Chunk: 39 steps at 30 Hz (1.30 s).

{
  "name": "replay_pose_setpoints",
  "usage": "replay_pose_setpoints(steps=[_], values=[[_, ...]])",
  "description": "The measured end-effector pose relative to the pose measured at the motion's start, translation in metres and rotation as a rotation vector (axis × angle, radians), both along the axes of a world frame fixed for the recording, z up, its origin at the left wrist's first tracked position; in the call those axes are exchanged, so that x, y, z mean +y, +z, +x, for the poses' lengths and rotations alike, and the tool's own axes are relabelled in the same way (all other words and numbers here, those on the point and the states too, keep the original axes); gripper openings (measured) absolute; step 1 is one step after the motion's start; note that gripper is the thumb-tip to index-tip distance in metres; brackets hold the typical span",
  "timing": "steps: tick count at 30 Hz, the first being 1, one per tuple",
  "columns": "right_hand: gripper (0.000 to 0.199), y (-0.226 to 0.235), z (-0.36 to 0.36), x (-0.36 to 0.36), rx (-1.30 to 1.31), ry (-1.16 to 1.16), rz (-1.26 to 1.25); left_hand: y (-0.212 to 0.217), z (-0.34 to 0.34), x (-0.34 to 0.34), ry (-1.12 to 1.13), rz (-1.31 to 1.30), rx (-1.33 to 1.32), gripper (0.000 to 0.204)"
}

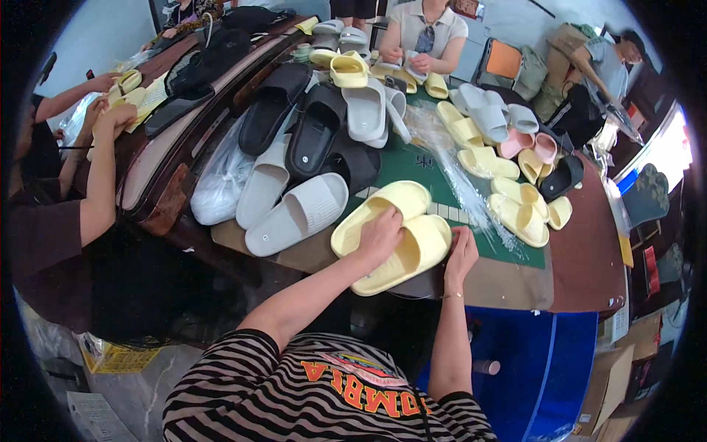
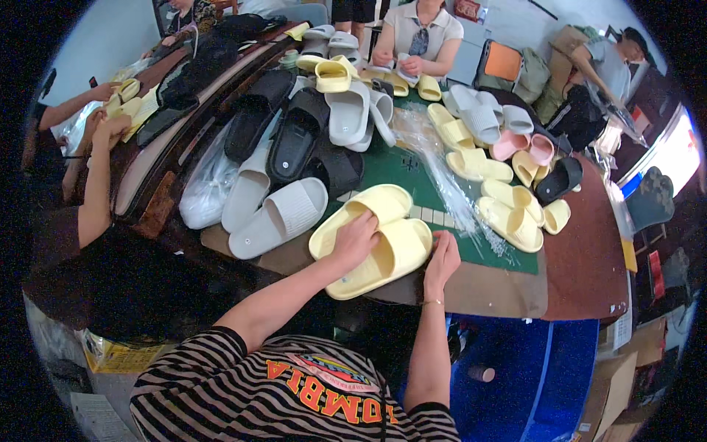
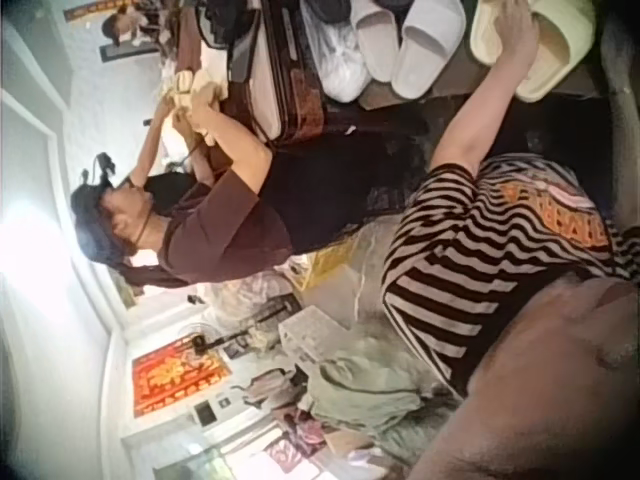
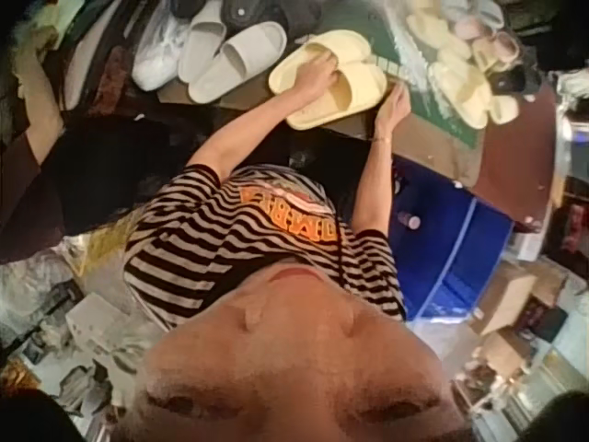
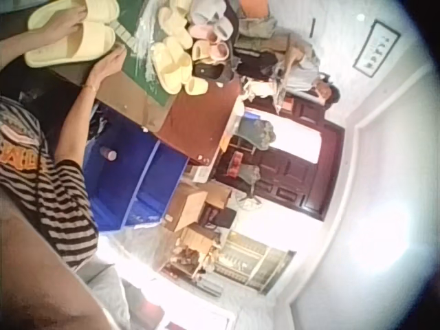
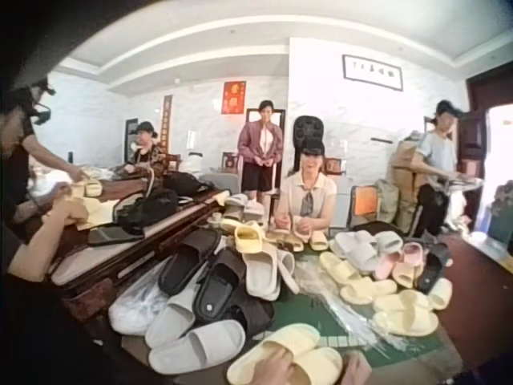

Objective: The person pairs slippers by threading plastic tag fasteners through each pair by hand, securing them together, and placing the fastened slippers on the table.

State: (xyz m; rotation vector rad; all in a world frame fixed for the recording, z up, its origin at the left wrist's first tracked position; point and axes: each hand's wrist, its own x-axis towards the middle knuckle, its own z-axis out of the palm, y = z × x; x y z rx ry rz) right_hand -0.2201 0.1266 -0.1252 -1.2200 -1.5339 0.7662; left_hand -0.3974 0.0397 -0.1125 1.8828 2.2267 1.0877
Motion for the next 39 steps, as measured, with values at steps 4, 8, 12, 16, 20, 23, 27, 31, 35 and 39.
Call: replay_pose_setpoints(steps=[4,8,12,16,20,23,27,31,35,39], values=[[0.037,-0.002,0.003,-0.001,0.215,-0.028,0.126,0.060,-0.004,-0.012,0.021,0.284,-0.082,0.019],[0.037,-0.002,0.004,0.002,0.144,0.048,-0.001,0.100,-0.073,-0.036,0.289,0.381,-0.011,0.021],[0.037,0.001,0.000,0.000,0.100,0.098,0.009,0.089,-0.165,-0.072,0.609,0.329,-0.019,0.026],[0.038,-0.001,-0.005,-0.004,0.001,0.104,0.020,0.043,-0.239,-0.094,0.641,0.307,-0.099,0.032],[0.034,-0.002,0.010,-0.003,0.037,0.030,-0.063,0.030,-0.237,-0.085,0.546,0.340,-0.190,0.038],[0.034,0.008,-0.002,-0.008,-0.058,0.041,-0.140,0.035,-0.233,-0.111,0.532,0.373,-0.067,0.038],[0.037,-0.005,-0.004,0.002,-0.072,0.061,-0.017,0.036,-0.213,-0.128,0.625,0.383,-0.051,0.035],[0.037,-0.002,0.015,0.010,-0.083,-0.087,0.062,0.025,-0.160,-0.128,0.727,0.553,0.104,0.028],[0.028,0.022,0.057,0.049,-0.292,-0.282,0.170,0.000,-0.102,-0.140,0.580,0.548,0.109,0.028],[0.025,0.034,0.116,0.119,-0.703,-0.491,0.159,-0.030,-0.054,-0.155,0.280,0.336,0.066,0.028]])
